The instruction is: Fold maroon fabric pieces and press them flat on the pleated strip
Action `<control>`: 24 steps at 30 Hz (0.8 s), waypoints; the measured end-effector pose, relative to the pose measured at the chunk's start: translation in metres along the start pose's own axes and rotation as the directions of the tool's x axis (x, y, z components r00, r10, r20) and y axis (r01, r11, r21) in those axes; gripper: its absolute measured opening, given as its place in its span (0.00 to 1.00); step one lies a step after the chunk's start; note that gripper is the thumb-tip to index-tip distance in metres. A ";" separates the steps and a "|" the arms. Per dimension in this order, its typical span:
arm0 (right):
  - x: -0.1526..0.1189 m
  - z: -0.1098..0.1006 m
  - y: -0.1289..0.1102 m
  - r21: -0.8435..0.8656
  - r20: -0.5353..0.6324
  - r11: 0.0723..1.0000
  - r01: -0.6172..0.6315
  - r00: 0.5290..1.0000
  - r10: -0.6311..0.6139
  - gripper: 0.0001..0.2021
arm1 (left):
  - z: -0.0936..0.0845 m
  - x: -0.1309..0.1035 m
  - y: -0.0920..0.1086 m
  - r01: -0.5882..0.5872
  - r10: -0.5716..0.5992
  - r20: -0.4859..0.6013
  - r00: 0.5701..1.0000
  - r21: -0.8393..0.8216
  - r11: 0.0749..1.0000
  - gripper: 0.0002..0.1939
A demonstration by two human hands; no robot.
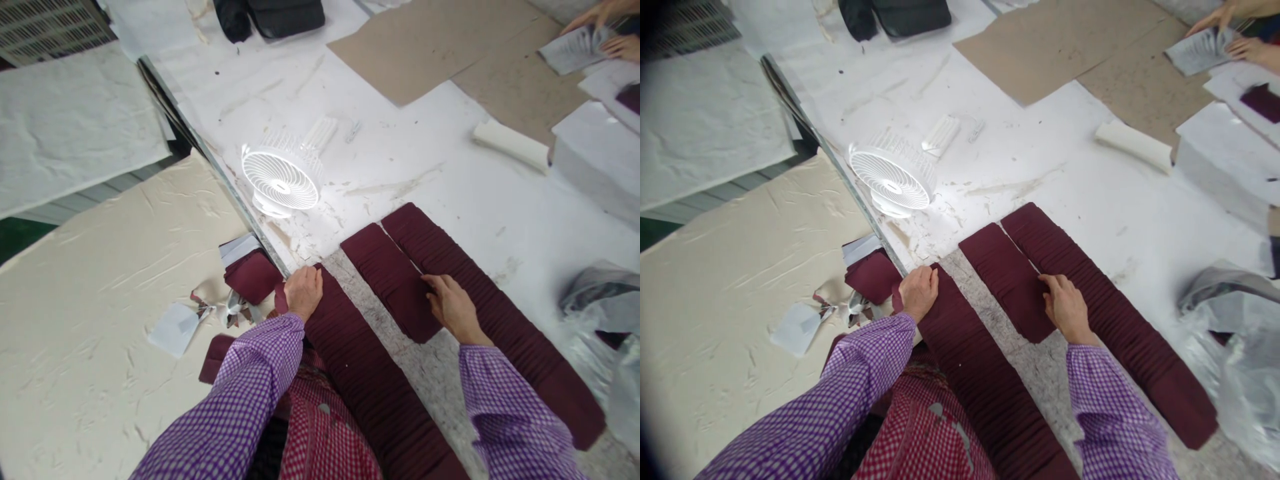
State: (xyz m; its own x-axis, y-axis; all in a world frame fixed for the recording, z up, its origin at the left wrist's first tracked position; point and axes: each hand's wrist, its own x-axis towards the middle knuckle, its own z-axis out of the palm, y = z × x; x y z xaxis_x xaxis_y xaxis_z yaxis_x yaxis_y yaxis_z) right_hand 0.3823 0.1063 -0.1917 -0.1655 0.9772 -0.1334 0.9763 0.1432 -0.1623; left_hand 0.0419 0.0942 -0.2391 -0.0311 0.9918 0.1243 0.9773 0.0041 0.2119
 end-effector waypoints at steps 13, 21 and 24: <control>-0.010 0.069 -0.085 0.022 -0.185 0.982 -0.188 0.964 0.189 0.31 | 0.001 0.000 0.000 0.009 -0.011 0.043 0.999 0.031 0.999 0.14; -0.029 0.048 -0.055 0.036 -0.342 0.962 -0.269 0.902 0.265 0.30 | -0.004 0.000 0.003 -0.006 0.005 -0.066 0.998 -0.005 1.000 0.13; -0.040 0.053 -0.061 0.049 -0.395 0.967 -0.252 0.884 0.250 0.31 | -0.006 -0.001 0.005 -0.013 0.014 -0.117 0.993 0.006 1.000 0.14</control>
State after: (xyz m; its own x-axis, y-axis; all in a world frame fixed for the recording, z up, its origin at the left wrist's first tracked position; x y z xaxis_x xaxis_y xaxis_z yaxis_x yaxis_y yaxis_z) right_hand 0.3219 0.0496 -0.2285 0.1530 0.9617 0.2276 0.9785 -0.1152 -0.1713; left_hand 0.0454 0.0923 -0.2320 -0.0422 0.9698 0.2401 0.9789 -0.0079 0.2042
